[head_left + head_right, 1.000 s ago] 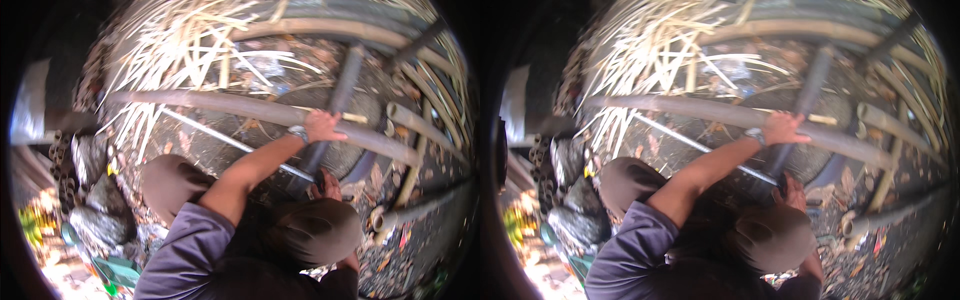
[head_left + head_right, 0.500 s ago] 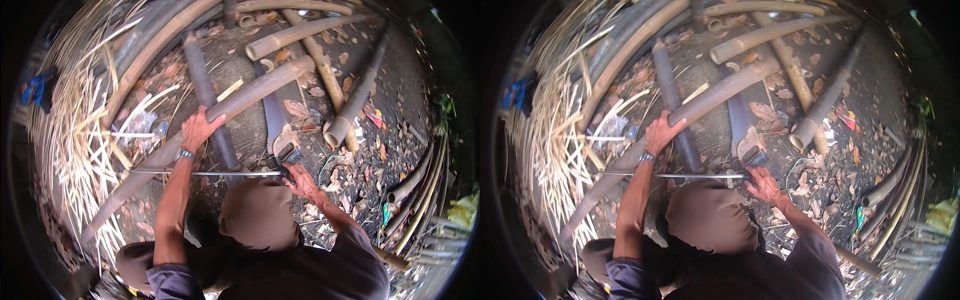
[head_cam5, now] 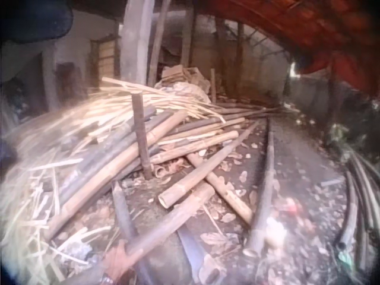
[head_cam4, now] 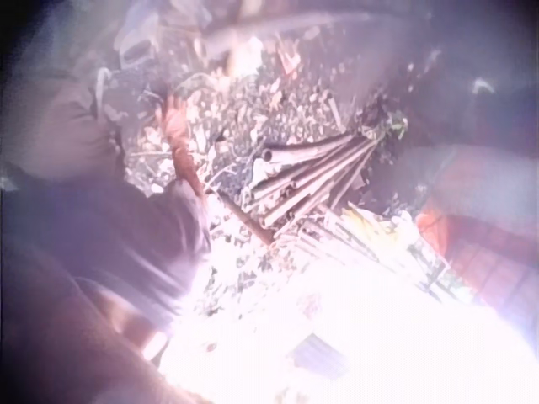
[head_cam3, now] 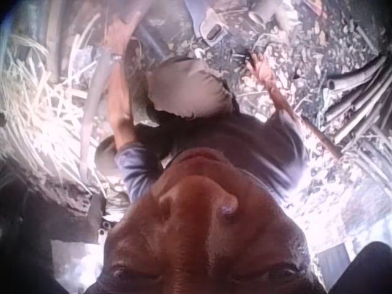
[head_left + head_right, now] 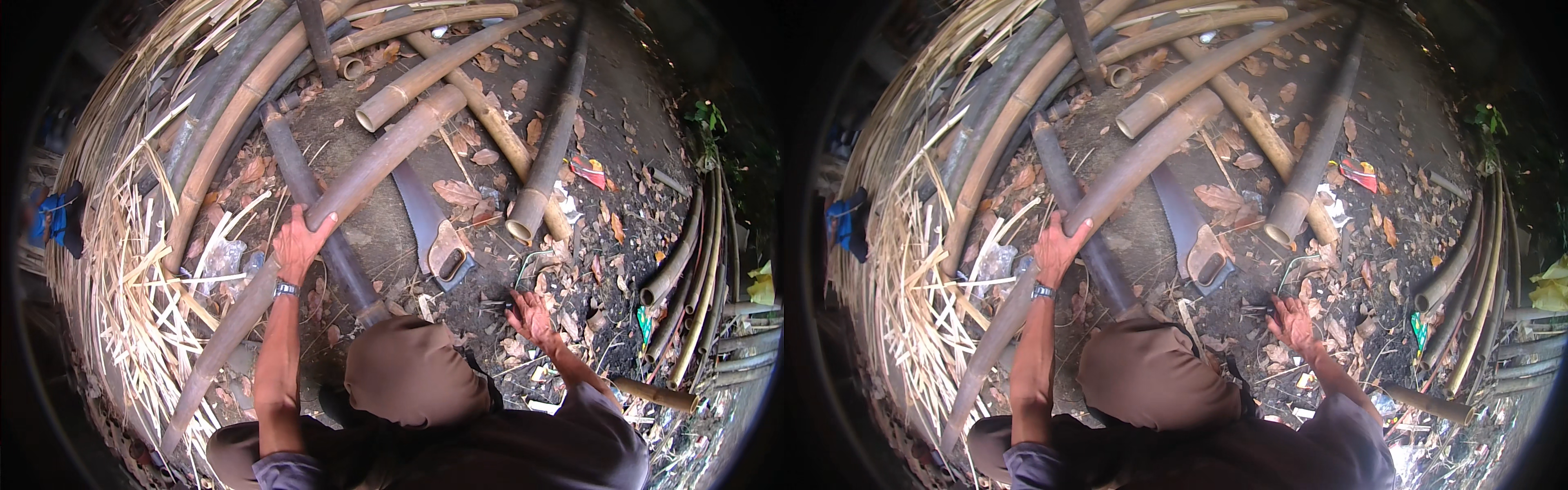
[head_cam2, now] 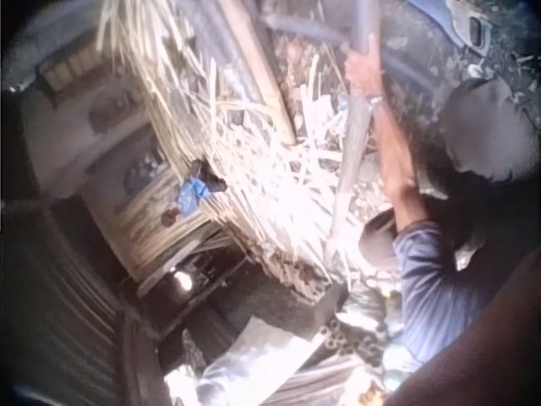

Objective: The person measures bamboo poles with a tape measure and cuts them with a hand saw. They repeatedly measure, position, and saw through the poles, then place the cut pieces aside.

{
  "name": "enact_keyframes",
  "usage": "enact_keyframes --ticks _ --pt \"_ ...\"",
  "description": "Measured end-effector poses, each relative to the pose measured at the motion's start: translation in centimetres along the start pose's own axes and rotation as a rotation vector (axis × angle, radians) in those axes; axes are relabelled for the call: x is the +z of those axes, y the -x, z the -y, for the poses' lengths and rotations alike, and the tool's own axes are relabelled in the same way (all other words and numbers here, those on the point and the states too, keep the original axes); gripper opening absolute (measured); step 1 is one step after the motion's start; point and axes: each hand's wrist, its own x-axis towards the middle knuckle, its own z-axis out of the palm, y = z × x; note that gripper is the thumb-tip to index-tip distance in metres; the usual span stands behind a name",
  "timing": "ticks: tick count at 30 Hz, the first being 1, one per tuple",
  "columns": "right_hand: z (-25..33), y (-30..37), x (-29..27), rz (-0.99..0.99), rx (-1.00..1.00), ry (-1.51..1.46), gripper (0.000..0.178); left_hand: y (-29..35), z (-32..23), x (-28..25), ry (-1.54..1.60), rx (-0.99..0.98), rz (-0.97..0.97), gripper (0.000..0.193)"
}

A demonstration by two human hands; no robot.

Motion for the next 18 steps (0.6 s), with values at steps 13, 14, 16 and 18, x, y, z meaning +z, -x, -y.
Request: enact_keyframes --ticks 13,14,16,18 --pt "8.7 -10.4 5.6 0.014 -0.268 0.092 0.063 -1.7 -1.2 3.6 -0.031 0.131 -0.130 0.082" --pt "9.0 -10.9 4.9 -0.067 -0.232 -0.099 0.065 -1.9 -1.0 3.7 -0.040 0.129 -0.152 0.081" --pt "9.6 -13.2 4.8 -0.061 -0.016 -0.223 0.066 -2.2 -0.8 4.1 -0.052 0.141 -0.181 0.079" --pt "9.6 -14.3 4.8 -0.062 0.110 -0.252 0.070 -2.0 -1.3 4.3 -0.023 0.137 -0.177 0.075"
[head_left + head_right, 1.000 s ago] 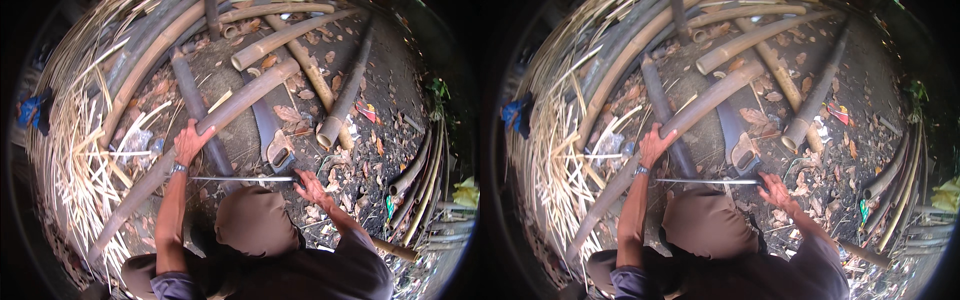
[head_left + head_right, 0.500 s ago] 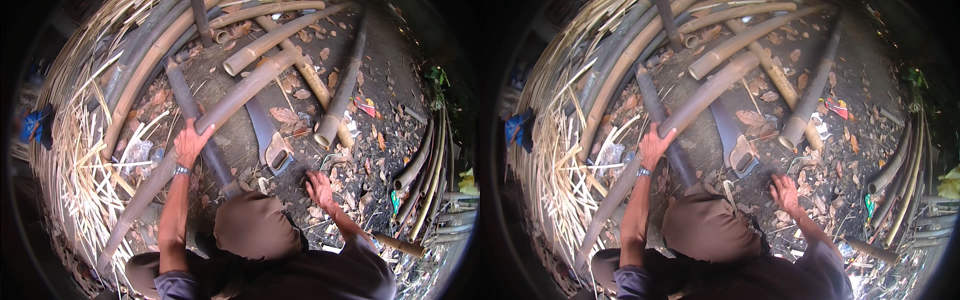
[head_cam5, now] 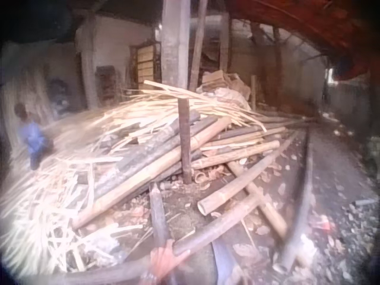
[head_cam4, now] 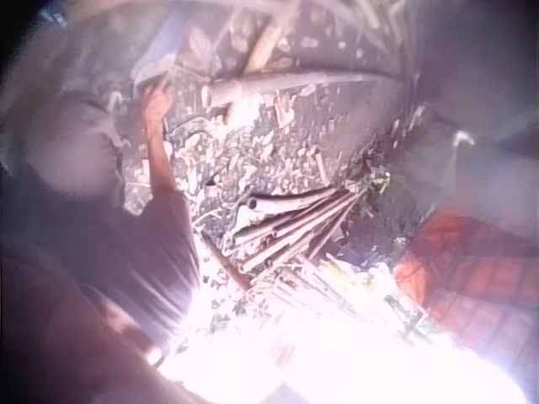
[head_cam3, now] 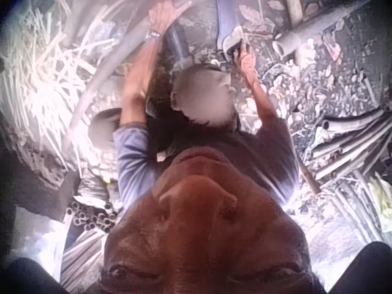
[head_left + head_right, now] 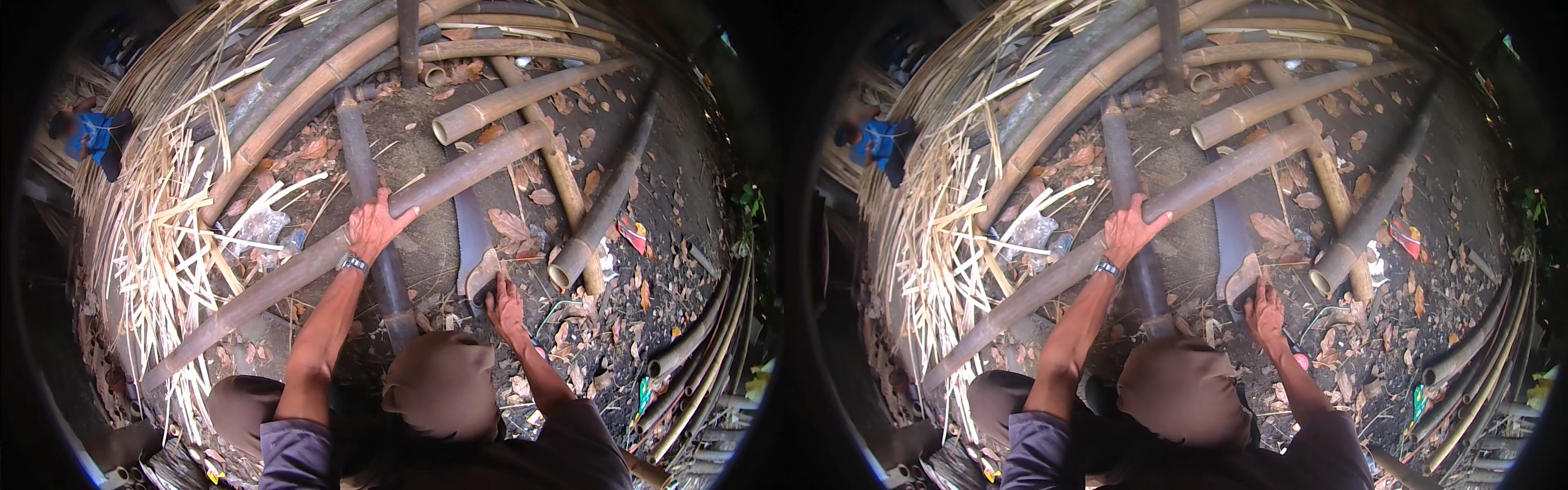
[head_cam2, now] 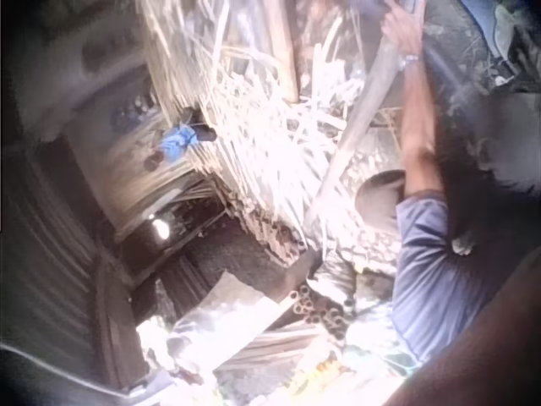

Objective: The person measures bamboo poles with a tape measure and cuts them with a hand saw. They repeatedly measure, position, and saw through the poles, then place the cut pieces aside.

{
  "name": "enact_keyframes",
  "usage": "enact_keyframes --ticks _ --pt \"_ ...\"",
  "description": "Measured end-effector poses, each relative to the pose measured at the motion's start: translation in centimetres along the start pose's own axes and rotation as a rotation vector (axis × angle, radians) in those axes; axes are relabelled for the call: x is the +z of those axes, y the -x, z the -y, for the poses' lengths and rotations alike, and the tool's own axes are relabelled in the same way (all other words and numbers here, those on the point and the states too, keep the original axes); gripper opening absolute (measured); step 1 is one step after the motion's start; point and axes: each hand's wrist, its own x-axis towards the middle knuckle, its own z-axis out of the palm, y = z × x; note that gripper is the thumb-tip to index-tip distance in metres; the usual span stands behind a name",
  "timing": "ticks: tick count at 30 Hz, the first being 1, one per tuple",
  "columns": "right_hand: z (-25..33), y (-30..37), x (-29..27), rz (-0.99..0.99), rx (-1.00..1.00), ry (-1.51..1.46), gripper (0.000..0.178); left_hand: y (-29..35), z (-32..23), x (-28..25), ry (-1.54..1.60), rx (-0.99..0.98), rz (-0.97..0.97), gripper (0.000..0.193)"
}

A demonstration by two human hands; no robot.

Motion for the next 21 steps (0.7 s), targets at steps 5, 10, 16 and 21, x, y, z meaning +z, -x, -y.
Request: enact_keyframes --ticks 5,10,16,21 --pt "-2.9 -2.0 0.6 -0.043 0.188 -0.164 0.066 -0.3 -1.6 0.2 0.022 0.012 -0.025 0.064" --pt "-2.5 -0.7 -1.2 0.021 0.193 -0.479 0.030 -1.1 -1.5 -0.1 -0.018 0.019 0.014 0.069" --pt "2.8 8.0 -10.5 -0.085 0.329 -0.891 0.061 -2.5 -0.8 -1.2 0.066 -0.133 0.289 0.087" --pt "7.1 17.7 -18.1 -0.382 0.102 -0.726 0.069 -2.7 0.7 -1.2 0.097 -0.163 0.312 0.094"
